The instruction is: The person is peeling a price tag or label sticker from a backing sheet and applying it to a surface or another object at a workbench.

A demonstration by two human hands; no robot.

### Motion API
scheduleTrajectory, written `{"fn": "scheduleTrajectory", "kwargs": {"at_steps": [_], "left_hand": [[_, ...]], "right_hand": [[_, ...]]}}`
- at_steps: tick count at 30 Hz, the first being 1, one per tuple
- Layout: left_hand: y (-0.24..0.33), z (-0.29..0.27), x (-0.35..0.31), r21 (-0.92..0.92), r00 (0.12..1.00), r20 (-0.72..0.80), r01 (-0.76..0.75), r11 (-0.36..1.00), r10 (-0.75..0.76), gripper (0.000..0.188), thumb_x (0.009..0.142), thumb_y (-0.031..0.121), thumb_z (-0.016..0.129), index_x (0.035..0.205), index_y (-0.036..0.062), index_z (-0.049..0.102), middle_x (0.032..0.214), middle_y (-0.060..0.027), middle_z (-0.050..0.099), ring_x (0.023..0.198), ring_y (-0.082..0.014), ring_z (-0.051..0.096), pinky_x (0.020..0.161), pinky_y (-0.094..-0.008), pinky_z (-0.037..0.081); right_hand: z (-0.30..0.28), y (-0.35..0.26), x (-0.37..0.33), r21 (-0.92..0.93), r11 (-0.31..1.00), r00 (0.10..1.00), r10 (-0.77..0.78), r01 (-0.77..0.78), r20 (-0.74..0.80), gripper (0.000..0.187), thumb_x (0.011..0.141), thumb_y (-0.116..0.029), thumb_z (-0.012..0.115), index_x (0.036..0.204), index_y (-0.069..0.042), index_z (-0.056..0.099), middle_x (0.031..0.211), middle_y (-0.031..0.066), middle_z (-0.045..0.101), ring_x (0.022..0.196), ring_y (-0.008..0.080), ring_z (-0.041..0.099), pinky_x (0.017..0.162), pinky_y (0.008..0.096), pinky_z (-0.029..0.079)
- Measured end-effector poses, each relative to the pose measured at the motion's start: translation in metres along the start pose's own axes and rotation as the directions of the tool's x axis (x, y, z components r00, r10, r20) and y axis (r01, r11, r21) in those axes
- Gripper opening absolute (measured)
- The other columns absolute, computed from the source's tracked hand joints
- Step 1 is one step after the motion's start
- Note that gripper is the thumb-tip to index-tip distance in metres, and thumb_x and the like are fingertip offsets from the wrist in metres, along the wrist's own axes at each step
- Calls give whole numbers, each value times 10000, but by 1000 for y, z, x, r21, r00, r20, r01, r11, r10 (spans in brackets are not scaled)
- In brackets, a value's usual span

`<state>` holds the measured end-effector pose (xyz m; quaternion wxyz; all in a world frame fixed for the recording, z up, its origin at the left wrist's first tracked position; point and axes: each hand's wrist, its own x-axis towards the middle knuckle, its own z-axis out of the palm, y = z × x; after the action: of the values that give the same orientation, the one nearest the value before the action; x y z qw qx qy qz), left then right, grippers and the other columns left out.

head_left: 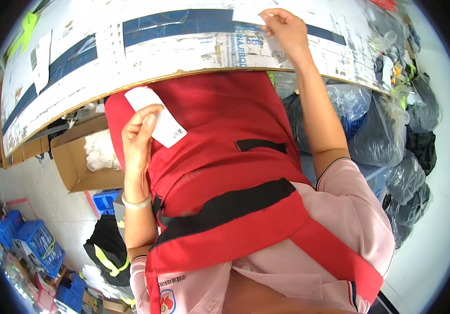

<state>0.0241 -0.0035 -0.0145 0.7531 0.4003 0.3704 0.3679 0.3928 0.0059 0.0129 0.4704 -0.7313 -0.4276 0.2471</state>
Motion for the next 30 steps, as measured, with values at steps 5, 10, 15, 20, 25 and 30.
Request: {"fn": "scheduleTrajectory", "kwargs": {"at_steps": [5,10,15,20,25,30], "left_hand": [[-3,6,-2,105,995,11,93,990,-95,281,856,47,642,1131,-6,613,817,-55,658,601,-85,579,522,-207,463],[-10,7,-3,152,994,-84,76,985,-64,252,835,26,661,1086,8,653,790,-42,667,530,-64,538,492,-185,433],[-4,13,3,-43,993,-114,38,998,-42,207,868,45,631,1066,-13,657,833,-58,671,640,-79,584,574,-194,480],[-9,-1,-4,159,999,14,41,986,-44,181,855,61,660,1017,-19,673,790,-52,665,641,-82,585,589,-211,503],[-7,-6,-5,146,997,36,63,987,-69,145,850,58,667,970,-23,681,748,-42,653,622,-71,576,575,-205,495],[-8,-5,-3,177,994,56,81,981,-92,148,885,102,635,949,-22,684,731,-44,646,626,-80,575,580,-220,494]], "right_hand": [[-7,19,6,-589,770,893,-417,247,-170,212,868,-186,634,1033,-54,657,865,10,648,765,96,578,699,222,469],[67,-45,-90,57,998,651,-25,-28,759,204,884,-215,632,945,-22,664,863,3,644,847,62,567,793,223,455],[105,-45,-113,109,974,496,4,-199,868,208,866,-221,648,860,-15,666,714,-2,604,646,51,526,611,220,432],[116,-50,-122,172,942,634,55,-290,771,147,872,-172,645,861,-26,662,720,-15,590,653,50,523,615,207,431],[115,-55,-116,194,981,733,-113,-27,671,112,868,-133,641,878,-22,655,802,4,611,738,75,553,692,226,450],[114,-52,-112,206,978,717,-157,19,679,90,861,-103,637,896,-22,652,856,33,624,809,103,577,757,253,458]]}}
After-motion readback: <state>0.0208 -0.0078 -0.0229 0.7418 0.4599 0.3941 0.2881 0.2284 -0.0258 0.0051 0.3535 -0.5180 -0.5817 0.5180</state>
